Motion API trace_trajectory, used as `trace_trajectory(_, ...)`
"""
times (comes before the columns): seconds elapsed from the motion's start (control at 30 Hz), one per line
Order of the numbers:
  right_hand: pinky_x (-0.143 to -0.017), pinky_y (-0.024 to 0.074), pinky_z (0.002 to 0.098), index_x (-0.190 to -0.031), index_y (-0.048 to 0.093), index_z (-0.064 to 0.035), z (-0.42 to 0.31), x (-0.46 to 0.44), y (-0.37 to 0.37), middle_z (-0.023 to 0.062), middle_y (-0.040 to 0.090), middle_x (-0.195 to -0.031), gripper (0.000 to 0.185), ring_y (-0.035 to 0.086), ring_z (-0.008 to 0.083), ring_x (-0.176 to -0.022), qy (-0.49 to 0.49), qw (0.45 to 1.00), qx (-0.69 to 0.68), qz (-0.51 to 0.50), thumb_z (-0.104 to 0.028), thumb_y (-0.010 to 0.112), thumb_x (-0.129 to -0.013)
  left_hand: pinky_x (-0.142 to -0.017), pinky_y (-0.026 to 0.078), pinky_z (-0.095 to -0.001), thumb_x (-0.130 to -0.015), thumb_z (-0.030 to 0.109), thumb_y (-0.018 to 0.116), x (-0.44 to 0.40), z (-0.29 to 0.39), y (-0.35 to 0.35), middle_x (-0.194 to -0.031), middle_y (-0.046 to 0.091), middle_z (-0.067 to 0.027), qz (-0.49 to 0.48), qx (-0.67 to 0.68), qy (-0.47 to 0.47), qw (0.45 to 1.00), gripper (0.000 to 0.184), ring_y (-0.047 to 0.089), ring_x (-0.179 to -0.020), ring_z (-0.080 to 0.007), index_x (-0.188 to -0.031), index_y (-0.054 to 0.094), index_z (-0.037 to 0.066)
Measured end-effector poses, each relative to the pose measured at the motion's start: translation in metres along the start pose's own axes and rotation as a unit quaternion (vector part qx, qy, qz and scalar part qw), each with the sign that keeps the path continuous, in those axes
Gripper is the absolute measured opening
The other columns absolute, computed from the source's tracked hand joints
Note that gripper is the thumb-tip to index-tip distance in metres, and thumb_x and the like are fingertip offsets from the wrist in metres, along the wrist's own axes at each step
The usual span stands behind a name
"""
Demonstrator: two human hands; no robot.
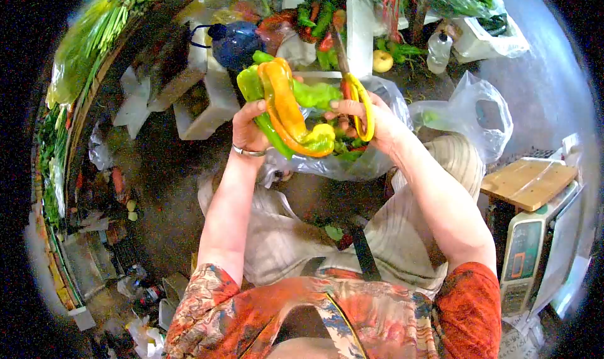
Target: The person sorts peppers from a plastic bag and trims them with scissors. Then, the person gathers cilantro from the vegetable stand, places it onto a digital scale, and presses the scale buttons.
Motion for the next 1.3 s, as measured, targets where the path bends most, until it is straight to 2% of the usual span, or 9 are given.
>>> trace_trajectory(0.2,-0.045,0.0383,0.0186,-0.101,0.052,-0.006,-0.012,0.002,0.0,0.0057,0.063,-0.078,0.034,0.05,0.0063,-0.052,-0.031,0.998,0.033,0.038,-0.023,0.072,-0.078,-0.098,0.043,-0.0401,-0.074,0.007,0.06,-0.005,-0.003,-0.015,-0.123,0.053,-0.0148,0.035,-0.062,-0.047,0.996,0.06,0.054,-0.113,-0.0269,-0.131,0.042,0.002)
trace_trajectory(0.3,-0.045,0.0386,0.0191,-0.101,0.052,-0.0062,-0.019,0.007,0.01,0.0054,0.063,-0.079,0.035,0.05,0.0062,-0.053,-0.035,0.999,0.025,0.033,-0.025,0.071,-0.079,-0.097,0.044,-0.0401,-0.074,0.008,0.06,-0.003,0.004,-0.018,-0.121,0.055,-0.0136,0.083,-0.051,0.0,0.995,0.059,0.054,-0.112,-0.0271,-0.13,0.043,0.003)
trace_trajectory(0.37,-0.047,0.0408,0.0195,-0.106,0.052,-0.0055,-0.015,0.005,0.003,0.0057,0.064,-0.083,0.038,0.053,0.0068,-0.056,-0.04,0.998,0.034,0.022,-0.026,0.07,-0.08,-0.089,0.049,-0.0427,-0.074,0.022,0.063,-0.002,0.014,-0.026,-0.127,0.049,-0.0181,0.093,-0.052,0.043,0.993,0.068,0.06,-0.099,-0.0291,-0.135,0.038,0.005)
trace_trajectory(0.5,-0.05,0.0442,0.0214,-0.109,0.05,-0.0056,-0.016,0.006,-0.001,0.0073,0.065,-0.09,0.037,0.059,0.0094,-0.067,-0.058,0.998,0.02,0.02,-0.021,0.069,-0.081,-0.086,0.05,-0.0449,-0.074,0.025,0.062,-0.007,0.024,-0.019,-0.131,0.044,-0.0202,0.049,-0.02,0.093,0.994,0.072,0.061,-0.091,-0.0284,-0.138,0.034,0.008)
trace_trajectory(0.57,-0.051,0.0446,0.0223,-0.106,0.049,-0.0073,-0.018,0.005,-0.001,0.0076,0.065,-0.092,0.032,0.061,0.0107,-0.07,-0.063,0.998,0.002,0.026,-0.017,0.068,-0.083,-0.086,0.049,-0.0451,-0.074,0.025,0.062,-0.007,0.022,-0.023,-0.13,0.045,-0.0204,0.045,-0.022,0.087,0.995,0.074,0.061,-0.091,-0.0282,-0.139,0.032,0.007)
trace_trajectory(0.63,-0.056,0.0469,0.0225,-0.115,0.047,-0.0003,-0.018,0.004,-0.003,0.0099,0.062,-0.099,0.049,0.062,0.0118,-0.077,-0.082,0.996,0.021,0.035,-0.022,0.071,-0.078,-0.087,0.049,-0.0448,-0.075,0.025,0.063,-0.006,0.015,-0.025,-0.129,0.045,-0.0198,0.068,-0.017,0.059,0.996,0.072,0.061,-0.094,-0.029,-0.138,0.034,0.007)
trace_trajectory(0.67,-0.059,0.0468,0.0235,-0.114,0.047,0.0,-0.018,0.003,-0.003,0.0088,0.061,-0.097,0.049,0.063,0.0141,-0.078,-0.097,0.994,0.016,0.041,-0.02,0.071,-0.076,-0.087,0.049,-0.0448,-0.075,0.025,0.063,-0.005,0.011,-0.024,-0.129,0.045,-0.0198,0.068,-0.016,0.057,0.996,0.072,0.061,-0.094,-0.029,-0.138,0.034,0.007)
trace_trajectory(0.73,-0.059,0.0465,0.0239,-0.113,0.047,0.0,-0.019,0.003,-0.003,0.0081,0.061,-0.095,0.048,0.063,0.0148,-0.079,-0.097,0.994,0.018,0.046,-0.019,0.071,-0.076,-0.093,0.048,-0.0419,-0.077,0.013,0.059,-0.003,0.005,-0.019,-0.123,0.052,-0.019,0.066,0.022,0.046,0.997,0.058,0.056,-0.108,-0.0288,-0.131,0.04,0.0)
trace_trajectory(1.3,-0.062,0.0471,0.0243,-0.099,0.055,-0.0032,-0.021,0.0,-0.003,0.0043,0.06,-0.084,0.033,0.06,0.0138,-0.071,-0.153,0.988,0.016,0.005,-0.014,0.071,-0.073,-0.094,0.046,-0.0414,-0.08,0.014,0.06,-0.004,-0.004,-0.022,-0.116,0.059,-0.0143,0.126,0.032,0.026,0.991,0.048,0.059,-0.104,-0.0267,-0.124,0.048,0.0)
Point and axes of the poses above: each hand's wrist, its own x-axis away from the middle knuckle, its own y-axis out of the palm, z = x × y, the point moved 4 cm from there along -x, towards the middle knuckle
